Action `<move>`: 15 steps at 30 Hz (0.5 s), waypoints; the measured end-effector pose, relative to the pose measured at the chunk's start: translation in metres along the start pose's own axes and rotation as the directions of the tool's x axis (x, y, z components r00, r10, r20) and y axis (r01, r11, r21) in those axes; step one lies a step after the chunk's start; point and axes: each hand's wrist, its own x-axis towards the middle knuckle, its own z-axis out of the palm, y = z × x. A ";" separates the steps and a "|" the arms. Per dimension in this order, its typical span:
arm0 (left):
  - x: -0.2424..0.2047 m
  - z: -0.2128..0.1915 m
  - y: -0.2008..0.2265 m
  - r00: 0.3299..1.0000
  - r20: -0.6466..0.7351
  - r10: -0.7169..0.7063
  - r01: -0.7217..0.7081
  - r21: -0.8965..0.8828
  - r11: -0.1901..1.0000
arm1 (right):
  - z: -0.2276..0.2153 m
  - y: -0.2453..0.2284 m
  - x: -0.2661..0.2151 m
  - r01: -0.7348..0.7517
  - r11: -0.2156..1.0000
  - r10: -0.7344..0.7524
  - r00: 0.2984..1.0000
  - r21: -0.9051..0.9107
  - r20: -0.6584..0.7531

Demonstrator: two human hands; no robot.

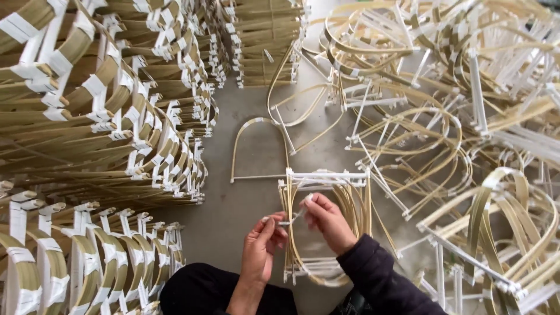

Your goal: Assembling bamboo strips into rectangular frames and stacking them on the workshop floor.

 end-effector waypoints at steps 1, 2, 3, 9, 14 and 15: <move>0.003 0.005 0.005 1.000 -0.001 0.007 -0.007 -0.007 1.000 | 0.005 -0.009 0.000 0.002 1.000 -0.002 1.000 -0.008 0.006; 0.001 0.007 0.009 0.991 0.012 -0.137 0.137 -0.113 0.984 | 0.011 -0.014 -0.005 -0.121 0.986 0.120 0.993 0.111 0.017; 0.000 0.009 0.012 0.961 0.039 -0.275 0.277 -0.216 0.936 | 0.016 -0.019 -0.009 -0.240 0.944 0.238 0.971 0.227 0.040; 0.054 -0.052 -0.056 0.949 0.077 -0.306 0.316 -0.252 0.915 | -0.020 0.024 0.018 -0.142 0.968 0.106 0.979 0.207 0.177; 0.072 -0.078 -0.078 0.916 0.049 -0.398 0.392 -0.318 0.863 | -0.023 0.024 0.027 -0.172 0.971 0.177 0.984 0.167 -0.014; 0.069 -0.078 -0.073 0.915 0.113 -0.387 0.401 -0.340 0.850 | -0.020 0.021 0.024 -0.159 0.978 0.162 0.987 0.138 -0.017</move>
